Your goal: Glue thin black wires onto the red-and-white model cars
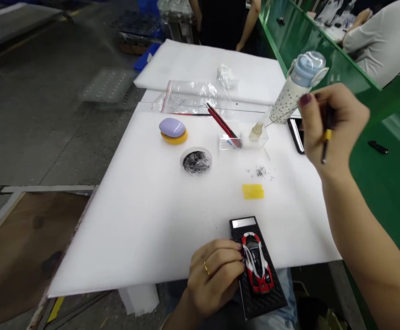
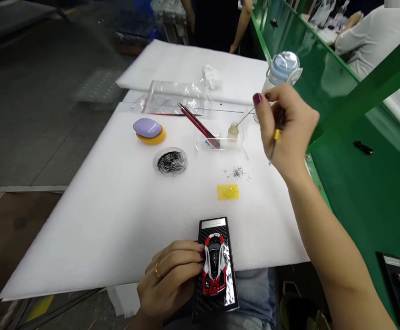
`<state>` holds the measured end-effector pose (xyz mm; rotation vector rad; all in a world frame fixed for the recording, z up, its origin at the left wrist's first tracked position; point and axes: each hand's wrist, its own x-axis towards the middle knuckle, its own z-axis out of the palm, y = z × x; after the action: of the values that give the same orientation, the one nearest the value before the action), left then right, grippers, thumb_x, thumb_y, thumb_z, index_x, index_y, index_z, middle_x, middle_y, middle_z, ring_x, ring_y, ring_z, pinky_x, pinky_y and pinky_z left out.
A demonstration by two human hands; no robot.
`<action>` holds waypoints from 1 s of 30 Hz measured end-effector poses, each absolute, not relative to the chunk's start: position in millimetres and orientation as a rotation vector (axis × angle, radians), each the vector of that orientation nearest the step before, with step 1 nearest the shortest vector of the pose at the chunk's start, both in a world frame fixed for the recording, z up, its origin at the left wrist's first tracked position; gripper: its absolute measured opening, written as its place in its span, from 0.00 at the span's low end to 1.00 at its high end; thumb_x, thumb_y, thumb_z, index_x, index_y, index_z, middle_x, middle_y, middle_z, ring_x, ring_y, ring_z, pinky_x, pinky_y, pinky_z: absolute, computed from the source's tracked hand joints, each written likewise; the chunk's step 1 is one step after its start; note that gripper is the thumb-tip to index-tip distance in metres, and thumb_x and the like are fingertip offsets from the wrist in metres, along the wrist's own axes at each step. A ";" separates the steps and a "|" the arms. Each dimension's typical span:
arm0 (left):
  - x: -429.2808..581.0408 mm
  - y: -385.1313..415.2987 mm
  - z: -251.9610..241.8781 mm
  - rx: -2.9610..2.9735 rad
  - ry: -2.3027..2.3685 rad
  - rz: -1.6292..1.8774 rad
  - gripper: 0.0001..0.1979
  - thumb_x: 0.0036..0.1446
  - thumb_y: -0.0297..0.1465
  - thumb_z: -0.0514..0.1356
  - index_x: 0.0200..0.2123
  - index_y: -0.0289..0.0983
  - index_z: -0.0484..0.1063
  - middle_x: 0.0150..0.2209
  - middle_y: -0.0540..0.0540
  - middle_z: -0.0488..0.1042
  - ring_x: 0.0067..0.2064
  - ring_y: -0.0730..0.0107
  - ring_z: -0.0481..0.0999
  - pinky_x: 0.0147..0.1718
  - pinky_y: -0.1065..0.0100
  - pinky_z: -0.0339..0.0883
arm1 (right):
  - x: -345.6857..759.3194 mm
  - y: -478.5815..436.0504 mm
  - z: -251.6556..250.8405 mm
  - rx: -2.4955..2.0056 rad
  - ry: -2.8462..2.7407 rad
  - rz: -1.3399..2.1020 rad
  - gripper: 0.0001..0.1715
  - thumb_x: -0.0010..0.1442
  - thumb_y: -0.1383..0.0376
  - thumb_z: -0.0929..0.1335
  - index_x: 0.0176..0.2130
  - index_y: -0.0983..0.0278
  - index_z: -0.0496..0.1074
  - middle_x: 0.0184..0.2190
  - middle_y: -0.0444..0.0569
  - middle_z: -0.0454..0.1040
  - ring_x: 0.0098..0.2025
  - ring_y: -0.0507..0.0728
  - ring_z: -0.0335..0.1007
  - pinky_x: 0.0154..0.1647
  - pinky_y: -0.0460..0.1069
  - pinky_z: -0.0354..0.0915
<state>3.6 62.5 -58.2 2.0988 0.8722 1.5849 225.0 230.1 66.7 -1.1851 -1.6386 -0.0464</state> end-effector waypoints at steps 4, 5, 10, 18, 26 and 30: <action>3.8 64.3 -55.6 2.117 0.852 1.592 0.11 0.70 0.25 0.55 0.33 0.34 0.73 0.30 0.46 0.77 0.39 0.69 0.81 0.36 0.69 0.79 | 221.0 265.1 60.7 -1.309 -1.739 -0.002 0.19 0.67 0.56 0.70 0.27 0.57 0.65 0.20 0.39 0.60 0.23 0.51 0.52 0.29 0.50 0.53; 3.7 64.6 -55.1 2.122 0.847 1.589 0.11 0.70 0.25 0.55 0.33 0.34 0.73 0.30 0.46 0.77 0.39 0.69 0.81 0.36 0.69 0.79 | 221.2 268.9 56.8 -1.329 -1.756 0.016 0.19 0.67 0.53 0.70 0.28 0.58 0.66 0.19 0.39 0.61 0.23 0.51 0.53 0.29 0.50 0.53; 4.0 65.2 -57.3 2.122 0.835 1.607 0.11 0.70 0.24 0.55 0.33 0.33 0.73 0.30 0.46 0.77 0.40 0.70 0.80 0.39 0.70 0.78 | 231.8 254.8 41.9 -1.330 -1.691 0.219 0.31 0.65 0.37 0.64 0.37 0.60 0.74 0.20 0.42 0.68 0.23 0.54 0.62 0.30 0.51 0.59; 2.6 64.3 -56.1 2.123 0.840 1.570 0.13 0.71 0.26 0.54 0.33 0.32 0.73 0.31 0.46 0.77 0.41 0.70 0.79 0.40 0.70 0.78 | 251.1 205.7 9.4 -1.373 -1.738 0.768 0.27 0.54 0.41 0.76 0.36 0.61 0.77 0.30 0.47 0.78 0.31 0.55 0.73 0.33 0.50 0.68; 2.3 63.7 -58.6 2.116 0.829 1.573 0.12 0.70 0.25 0.56 0.33 0.30 0.74 0.33 0.45 0.77 0.43 0.70 0.79 0.40 0.69 0.78 | 236.9 203.5 -13.0 -1.467 -1.866 0.626 0.20 0.62 0.50 0.72 0.30 0.62 0.71 0.22 0.44 0.72 0.21 0.51 0.62 0.23 0.48 0.57; 2.2 63.1 -59.9 2.107 0.819 1.587 0.13 0.70 0.24 0.56 0.32 0.29 0.74 0.33 0.44 0.76 0.44 0.69 0.78 0.40 0.69 0.77 | 234.7 203.7 -17.0 -1.483 -1.885 0.603 0.18 0.62 0.52 0.72 0.30 0.61 0.69 0.21 0.43 0.70 0.20 0.50 0.60 0.22 0.49 0.56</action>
<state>2.2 63.1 -59.9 2.1067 0.8192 1.5869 234.7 203.7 -17.0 -1.4828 -1.8855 0.6026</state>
